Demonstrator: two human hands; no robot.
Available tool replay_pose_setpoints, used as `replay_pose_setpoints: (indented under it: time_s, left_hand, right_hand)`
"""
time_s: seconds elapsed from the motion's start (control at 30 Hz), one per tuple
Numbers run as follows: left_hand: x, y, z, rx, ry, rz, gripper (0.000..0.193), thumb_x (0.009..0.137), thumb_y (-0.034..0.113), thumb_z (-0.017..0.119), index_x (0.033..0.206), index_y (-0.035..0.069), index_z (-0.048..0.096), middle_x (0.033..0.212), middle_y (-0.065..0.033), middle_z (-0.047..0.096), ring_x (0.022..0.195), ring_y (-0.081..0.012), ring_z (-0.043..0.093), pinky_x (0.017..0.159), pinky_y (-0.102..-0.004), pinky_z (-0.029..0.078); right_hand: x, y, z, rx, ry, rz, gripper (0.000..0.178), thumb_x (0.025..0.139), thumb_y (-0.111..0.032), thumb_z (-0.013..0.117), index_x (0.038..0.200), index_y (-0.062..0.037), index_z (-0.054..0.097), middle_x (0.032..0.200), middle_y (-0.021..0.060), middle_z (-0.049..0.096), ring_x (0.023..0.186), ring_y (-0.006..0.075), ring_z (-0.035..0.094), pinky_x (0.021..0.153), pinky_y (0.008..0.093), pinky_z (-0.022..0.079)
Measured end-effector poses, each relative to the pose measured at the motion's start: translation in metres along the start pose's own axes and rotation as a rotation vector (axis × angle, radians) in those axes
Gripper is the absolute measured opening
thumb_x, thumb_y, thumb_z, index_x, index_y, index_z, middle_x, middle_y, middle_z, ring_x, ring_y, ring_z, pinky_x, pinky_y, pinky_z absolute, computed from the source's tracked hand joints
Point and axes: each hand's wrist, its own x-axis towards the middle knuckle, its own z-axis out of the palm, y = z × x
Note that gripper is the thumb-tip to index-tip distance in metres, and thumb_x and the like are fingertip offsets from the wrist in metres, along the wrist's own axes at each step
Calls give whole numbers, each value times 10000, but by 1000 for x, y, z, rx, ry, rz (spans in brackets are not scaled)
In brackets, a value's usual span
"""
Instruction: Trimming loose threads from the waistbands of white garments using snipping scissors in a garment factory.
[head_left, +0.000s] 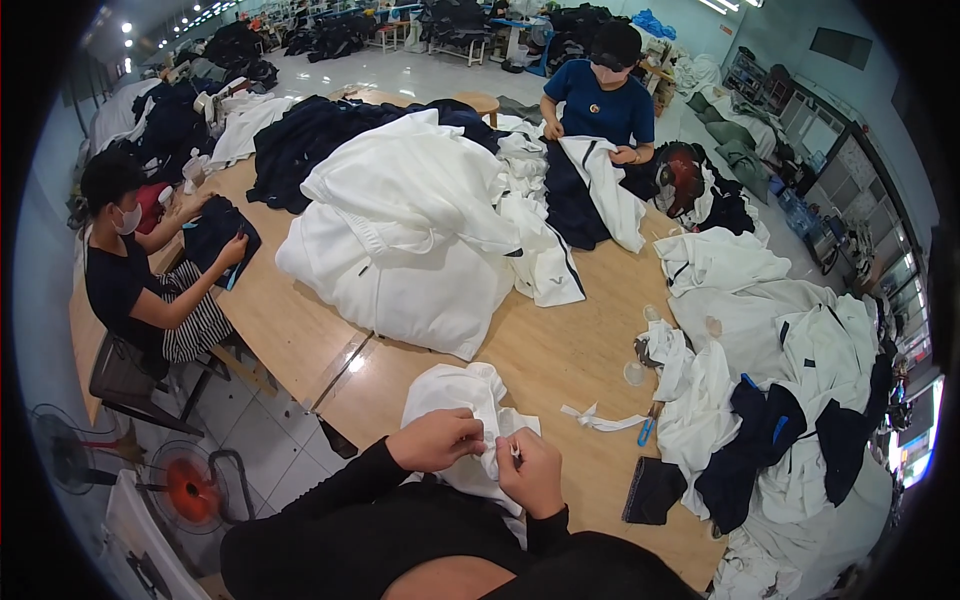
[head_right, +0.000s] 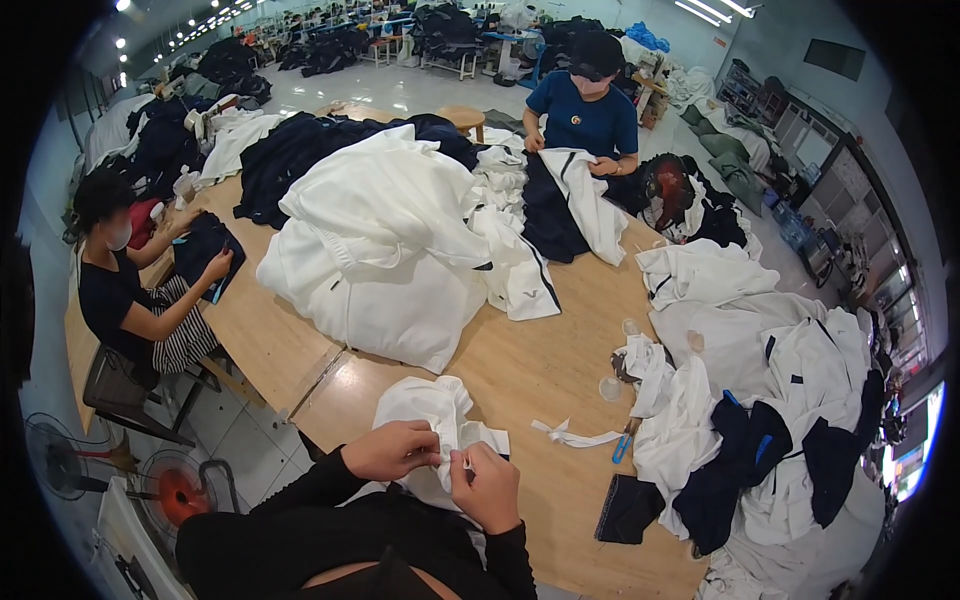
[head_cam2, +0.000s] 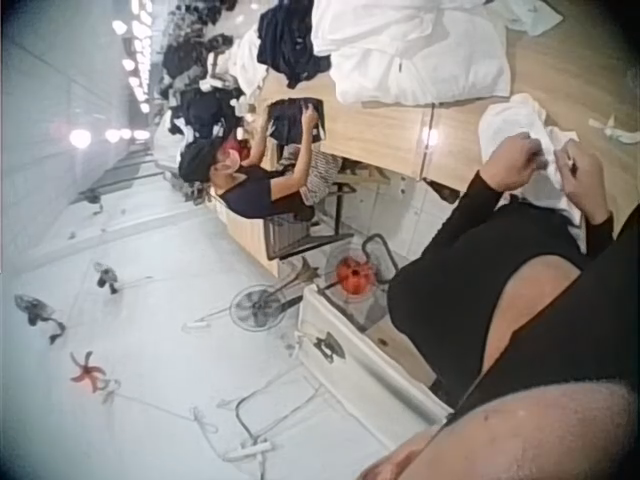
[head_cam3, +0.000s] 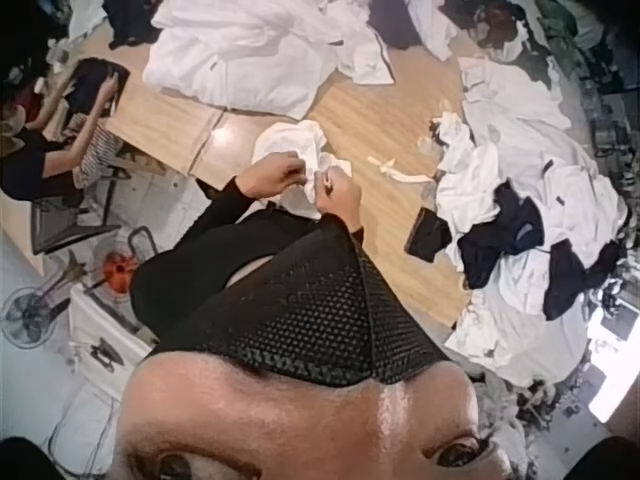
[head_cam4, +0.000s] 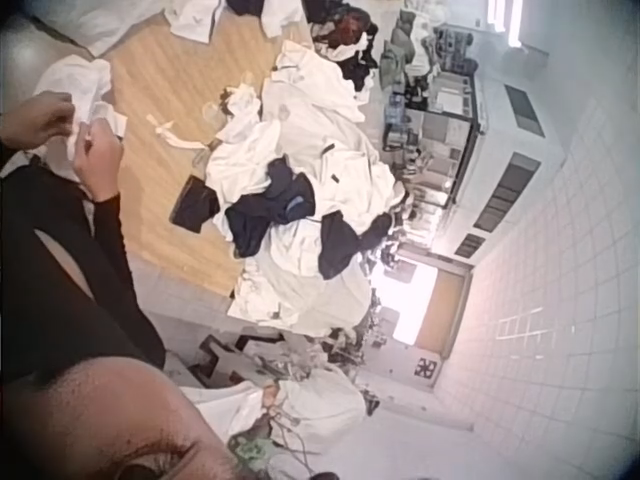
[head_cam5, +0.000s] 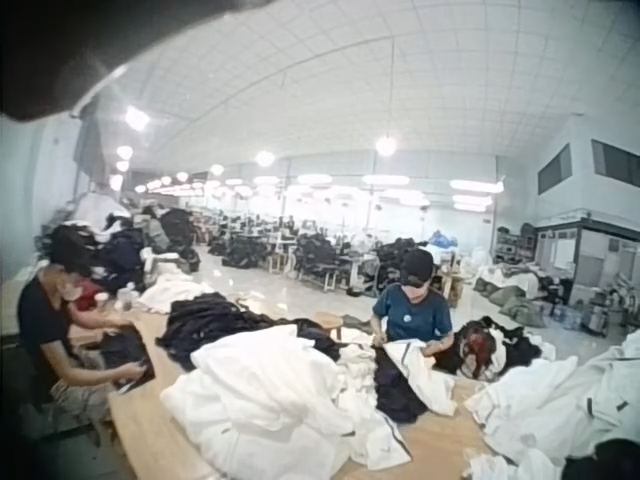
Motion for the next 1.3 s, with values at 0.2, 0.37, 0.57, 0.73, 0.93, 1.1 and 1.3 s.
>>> replay_pose_setpoints:
  time_s: [0.2,0.37,0.57,0.73,0.93,1.1,1.3]
  left_hand:
    - [2,3,10,-378,-217,-224,164,1050,168,706,1021,7,719,854,-90,730,780,-158,660,735,-319,530]
    - [-4,3,27,-388,-166,-164,161,1064,164,692,1080,8,726,863,-67,724,807,-102,628,746,-292,516]
    - [-3,-2,44,-666,-293,-22,178,1098,166,656,1120,-1,717,913,0,710,875,-79,592,785,-281,502]
    - [-6,1,32,-1048,-249,-393,172,1096,178,653,1121,29,734,770,37,594,643,-48,476,573,-227,389]
    - [17,-13,22,-1618,-133,-706,220,1087,212,675,1166,14,730,702,72,478,525,-43,361,464,-206,290]
    - [28,4,29,-1231,-80,-649,169,1050,151,710,1029,-4,773,747,49,609,570,-24,449,476,-236,341]
    - [3,0,32,-1141,-348,-493,169,1051,171,728,1083,14,784,706,47,622,574,-47,503,502,-226,344]
  right_hand:
    - [-4,41,12,332,43,201,283,1044,-148,658,790,-39,599,682,83,574,552,139,503,501,333,363]
    - [9,51,-8,1226,154,788,420,1117,-237,562,723,-107,497,654,-4,503,544,107,403,512,283,311]
    - [10,99,-13,1784,-119,992,439,1110,-251,553,705,-154,413,610,-32,330,531,104,276,510,289,267]
    - [14,90,-3,1434,13,854,416,1108,-257,553,713,-158,465,601,-30,419,516,107,329,519,300,299]
    - [9,19,-12,78,-50,-9,308,1048,-233,630,784,-87,571,643,58,585,535,231,555,518,378,433]
    - [-1,-32,-5,-354,-260,-361,134,907,-122,712,828,-78,614,761,127,650,670,336,658,570,457,501]
    - [34,-34,-33,-241,-207,-391,108,813,-42,736,870,-74,650,854,107,688,725,341,676,611,443,508]
